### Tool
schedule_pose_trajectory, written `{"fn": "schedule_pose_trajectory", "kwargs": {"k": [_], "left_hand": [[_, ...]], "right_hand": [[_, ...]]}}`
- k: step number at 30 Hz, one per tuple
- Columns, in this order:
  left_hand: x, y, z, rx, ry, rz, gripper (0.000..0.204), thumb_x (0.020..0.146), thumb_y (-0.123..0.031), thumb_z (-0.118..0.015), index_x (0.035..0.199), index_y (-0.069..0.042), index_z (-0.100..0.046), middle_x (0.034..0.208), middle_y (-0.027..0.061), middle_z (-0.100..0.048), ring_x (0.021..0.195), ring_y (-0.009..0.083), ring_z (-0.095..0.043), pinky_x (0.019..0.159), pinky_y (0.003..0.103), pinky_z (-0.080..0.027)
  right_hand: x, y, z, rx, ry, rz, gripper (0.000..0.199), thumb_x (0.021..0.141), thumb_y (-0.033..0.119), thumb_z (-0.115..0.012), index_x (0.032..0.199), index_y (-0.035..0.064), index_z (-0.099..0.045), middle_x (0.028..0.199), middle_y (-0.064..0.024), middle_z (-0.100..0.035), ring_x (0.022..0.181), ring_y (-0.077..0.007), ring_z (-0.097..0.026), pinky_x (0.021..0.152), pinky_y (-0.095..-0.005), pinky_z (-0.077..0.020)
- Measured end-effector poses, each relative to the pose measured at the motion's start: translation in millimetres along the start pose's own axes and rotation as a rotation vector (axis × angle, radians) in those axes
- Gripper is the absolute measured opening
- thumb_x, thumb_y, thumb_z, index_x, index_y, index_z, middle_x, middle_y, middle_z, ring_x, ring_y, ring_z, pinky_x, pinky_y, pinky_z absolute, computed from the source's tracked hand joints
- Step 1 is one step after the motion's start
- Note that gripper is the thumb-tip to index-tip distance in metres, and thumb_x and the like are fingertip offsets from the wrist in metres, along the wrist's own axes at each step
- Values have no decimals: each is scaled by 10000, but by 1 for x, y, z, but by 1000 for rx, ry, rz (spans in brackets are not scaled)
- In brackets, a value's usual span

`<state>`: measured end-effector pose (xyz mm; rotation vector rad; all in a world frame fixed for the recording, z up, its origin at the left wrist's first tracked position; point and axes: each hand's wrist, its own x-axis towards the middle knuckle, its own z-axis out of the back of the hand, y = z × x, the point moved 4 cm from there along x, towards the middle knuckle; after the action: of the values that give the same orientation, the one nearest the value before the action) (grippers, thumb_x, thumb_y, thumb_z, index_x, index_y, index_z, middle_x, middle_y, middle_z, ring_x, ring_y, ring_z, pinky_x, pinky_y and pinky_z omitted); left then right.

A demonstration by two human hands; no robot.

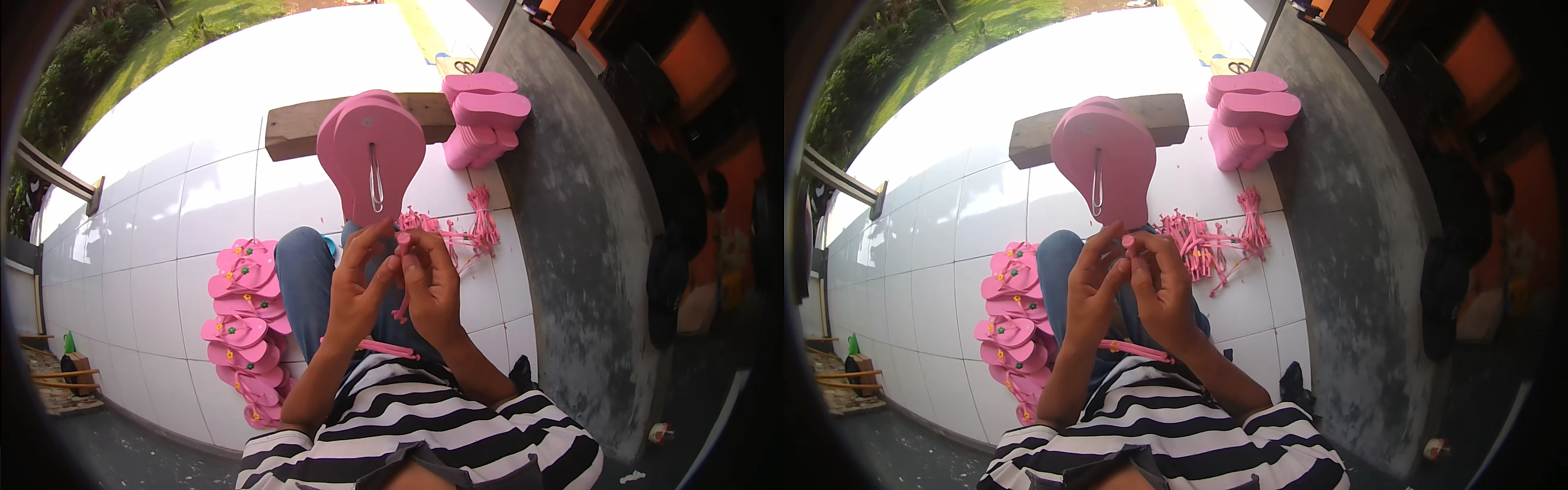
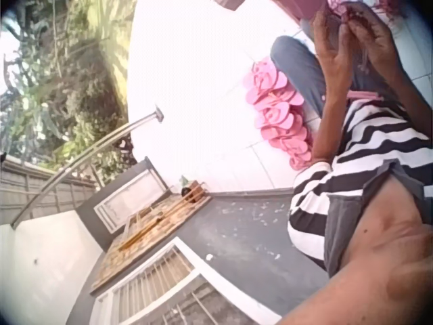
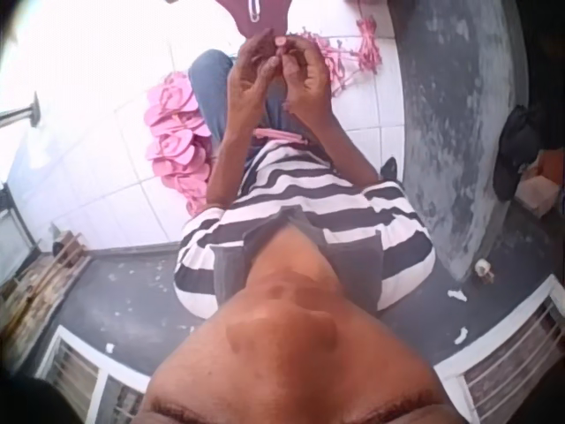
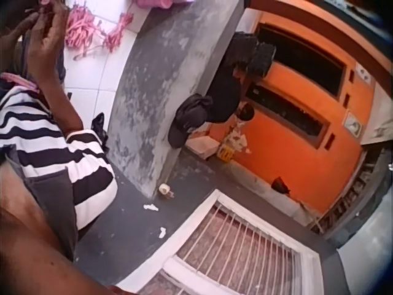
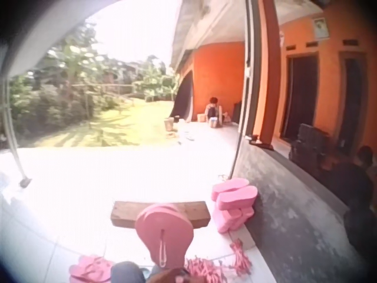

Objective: The person assembles flip-flops by placing pink soles on a metal jig and pulling straps through pre-cut holes. They reach for components from piles on the floor and bench, handle them by hand, and set completed items aside.

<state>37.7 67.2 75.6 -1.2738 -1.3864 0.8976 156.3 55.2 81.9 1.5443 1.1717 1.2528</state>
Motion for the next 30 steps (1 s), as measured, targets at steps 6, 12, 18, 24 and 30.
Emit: {"fn": "schedule_pose_trajectory", "kwargs": {"k": [6, 12, 18, 24, 30], "left_hand": [[39, -43, 24, 576, -212, -437, 328, 887, -48, -666, 1209, -42, -603, 1099, 92, -625, 997, 210, -556, 883, 325, -442], [87, -86, 26, 899, -338, -753, 381, 881, -73, -681, 1255, -67, -610, 1177, 113, -623, 1127, 276, -533, 935, 381, -439], [109, -94, 27, 763, -166, -696, 275, 867, -72, -711, 1142, -67, -693, 1085, 116, -665, 1033, 263, -621, 838, 367, -513], [108, -108, 25, 884, -156, -738, 231, 846, -76, -745, 1075, -64, -727, 1066, 112, -687, 934, 228, -687, 766, 324, -574], [105, -115, 23, 1000, -153, -799, 205, 823, -85, -763, 1025, -68, -729, 1011, 99, -694, 873, 234, -681, 726, 325, -574]], "right_hand": [[39, 36, -2, -301, -42, 177, 124, 972, 138, -631, 1044, 49, -677, 953, -36, -611, 708, -75, -533, 614, -219, -420], [52, 48, -6, -399, -44, 395, 115, 923, 82, -689, 1025, 34, -670, 935, -24, -624, 688, -46, -547, 605, -192, -422], [47, 55, -13, -540, -60, 513, 146, 853, 50, -734, 990, 63, -684, 914, -69, -681, 695, -129, -657, 520, -243, -476], [44, 59, -16, -602, -45, 499, 156, 834, 20, -730, 979, 55, -685, 895, -70, -683, 680, -138, -664, 528, -263, -502], [49, 62, -15, -658, -1, 410, 129, 846, 29, -720, 967, 50, -684, 880, -78, -677, 644, -161, -653, 529, -274, -501]]}}
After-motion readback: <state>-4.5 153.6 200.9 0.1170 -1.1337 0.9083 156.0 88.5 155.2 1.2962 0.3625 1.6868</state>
